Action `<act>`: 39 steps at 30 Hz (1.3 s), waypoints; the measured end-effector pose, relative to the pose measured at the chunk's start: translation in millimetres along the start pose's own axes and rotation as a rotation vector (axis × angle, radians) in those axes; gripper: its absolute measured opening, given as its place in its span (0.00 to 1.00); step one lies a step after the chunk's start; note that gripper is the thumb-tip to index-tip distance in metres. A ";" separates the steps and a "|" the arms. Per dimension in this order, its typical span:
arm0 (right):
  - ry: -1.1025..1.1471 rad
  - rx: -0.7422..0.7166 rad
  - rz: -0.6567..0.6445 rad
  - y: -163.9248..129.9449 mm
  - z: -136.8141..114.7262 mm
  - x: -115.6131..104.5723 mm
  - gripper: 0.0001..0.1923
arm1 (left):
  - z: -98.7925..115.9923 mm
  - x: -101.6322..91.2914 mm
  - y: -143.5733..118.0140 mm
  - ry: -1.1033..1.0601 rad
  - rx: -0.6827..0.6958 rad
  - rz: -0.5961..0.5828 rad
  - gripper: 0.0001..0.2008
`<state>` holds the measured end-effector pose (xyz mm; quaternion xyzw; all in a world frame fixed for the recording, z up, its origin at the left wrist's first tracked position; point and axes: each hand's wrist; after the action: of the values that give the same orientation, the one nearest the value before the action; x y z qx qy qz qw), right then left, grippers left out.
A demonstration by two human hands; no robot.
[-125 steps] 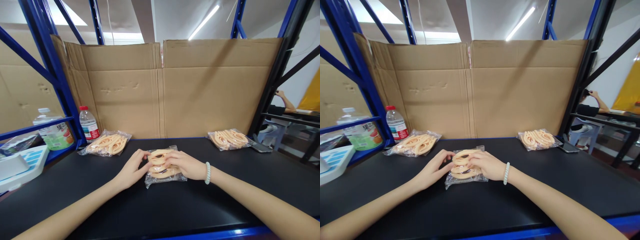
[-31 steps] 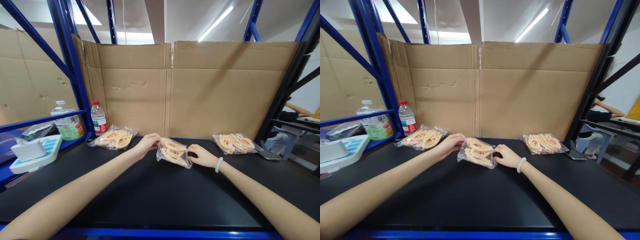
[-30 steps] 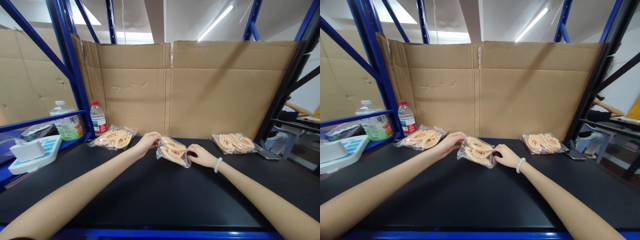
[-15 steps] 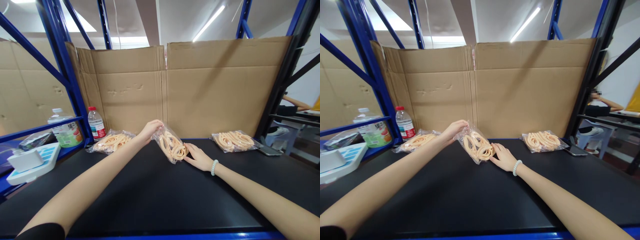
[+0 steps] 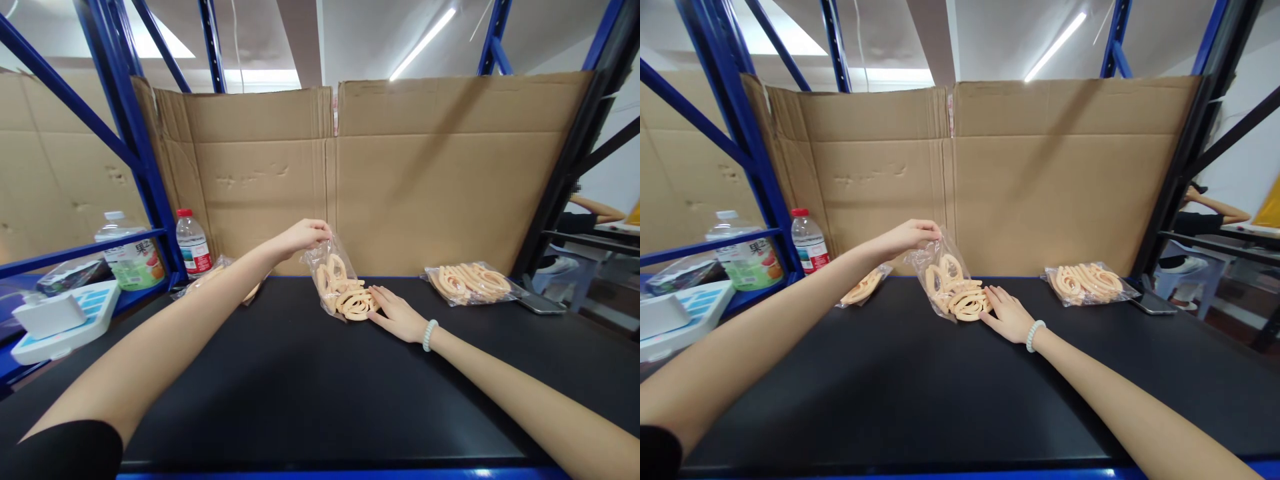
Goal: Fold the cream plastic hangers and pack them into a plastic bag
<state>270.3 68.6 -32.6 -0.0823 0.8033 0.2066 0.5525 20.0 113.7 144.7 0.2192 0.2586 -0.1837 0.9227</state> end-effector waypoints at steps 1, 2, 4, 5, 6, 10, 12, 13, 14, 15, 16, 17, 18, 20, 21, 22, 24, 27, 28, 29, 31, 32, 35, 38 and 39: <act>-0.003 0.002 -0.004 -0.1 -0.3 -0.2 0.37 | 2.9 -2.6 -1.1 0.032 0.009 -0.007 0.05; -0.005 0.005 -0.008 -0.3 -0.7 -0.4 0.37 | 5.6 -4.7 -2.3 0.064 0.016 -0.009 0.04; -0.009 0.011 -0.016 -0.5 -1.6 -0.9 0.38 | 9.8 -8.0 -4.5 0.130 0.026 -0.002 0.04; -0.011 0.012 -0.019 -0.6 -2.1 -1.2 0.38 | 11.3 -9.4 -5.4 0.162 0.030 0.009 0.05; -0.013 0.013 -0.021 -0.7 -2.5 -1.4 0.38 | 12.6 -11.0 -5.8 0.193 0.035 0.023 0.05; -0.018 0.014 -0.015 -1.0 -3.0 -1.0 0.37 | 14.9 -19.6 -3.4 0.305 0.059 0.092 0.04; -0.020 0.013 -0.012 -1.1 -2.4 -0.2 0.36 | 13.8 -24.9 -0.6 0.352 0.071 0.132 0.04; -0.020 0.012 -0.012 -1.1 -2.1 0.1 0.36 | 12.5 -27.4 0.6 0.372 0.074 0.152 0.04; -0.020 0.011 -0.012 -1.1 -1.7 0.4 0.37 | 10.6 -29.8 1.5 0.392 0.074 0.171 0.04; -0.021 0.009 -0.013 -1.1 -1.5 0.6 0.37 | 8.2 -32.2 1.9 0.412 0.072 0.188 0.04; -0.021 0.008 -0.014 -1.2 -1.3 0.7 0.37 | 5.5 -34.5 1.6 0.434 0.066 0.202 0.04; -0.022 0.007 -0.015 -1.3 -1.2 0.7 0.36 | 2.6 -37.2 0.8 0.457 0.059 0.215 0.05; -0.023 0.006 -0.016 -1.4 -1.2 0.6 0.36 | -0.2 -40.5 -0.6 0.481 0.051 0.229 0.05; -0.025 0.005 -0.018 -1.5 -1.3 0.7 0.36 | -5.1 -49.7 -4.9 0.531 0.032 0.266 0.05; -0.025 0.004 -0.019 -1.4 -1.4 0.8 0.36 | -7.1 -56.1 -7.6 0.559 0.020 0.294 0.05; -0.026 0.004 -0.019 -1.4 -1.3 1.0 0.37 | -8.8 -63.7 -10.5 0.591 0.006 0.331 0.05; -0.025 0.001 -0.018 -1.2 -0.9 1.8 0.37 | -12.6 -81.5 -16.9 0.675 -0.033 0.436 0.05; -0.021 -0.007 -0.015 -1.0 0.1 2.9 0.36 | -24.5 -109.4 -28.3 0.808 -0.127 0.616 0.08; -0.019 -0.011 -0.014 -1.0 0.4 3.1 0.36 | -31.4 -117.3 -32.7 0.845 -0.174 0.664 0.10; -0.017 -0.015 -0.013 -1.0 0.5 3.2 0.36 | -40.2 -124.1 -37.6 0.880 -0.225 0.705 0.12; -0.013 -0.024 -0.011 -1.1 0.4 3.0 0.36 | -62.6 -133.4 -49.1 0.934 -0.327 0.756 0.16; -0.012 -0.028 -0.010 -1.1 0.2 2.8 0.36 | -75.5 -136.0 -55.8 0.950 -0.381 0.768 0.17; -0.012 -0.036 -0.002 -1.4 -1.0 2.4 0.36 | -114.6 -137.3 -78.7 0.949 -0.549 0.777 0.18; -0.018 -0.042 0.013 -1.6 -2.4 2.2 0.36 | -143.8 -134.6 -98.4 0.888 -0.671 0.812 0.20; -0.022 -0.043 0.017 -1.6 -2.8 2.1 0.35 | -149.9 -134.2 -102.5 0.859 -0.699 0.825 0.21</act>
<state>267.8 66.1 -34.1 -0.0851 0.7932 0.2297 0.5575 -193.0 133.0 72.3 0.0427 0.5406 0.3795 0.7496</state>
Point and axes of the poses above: each hand's wrist, its own y-axis towards the middle knuckle, its own x-axis out of the palm, z = x × y, and after that the axes turned 5 degrees about y, right-handed
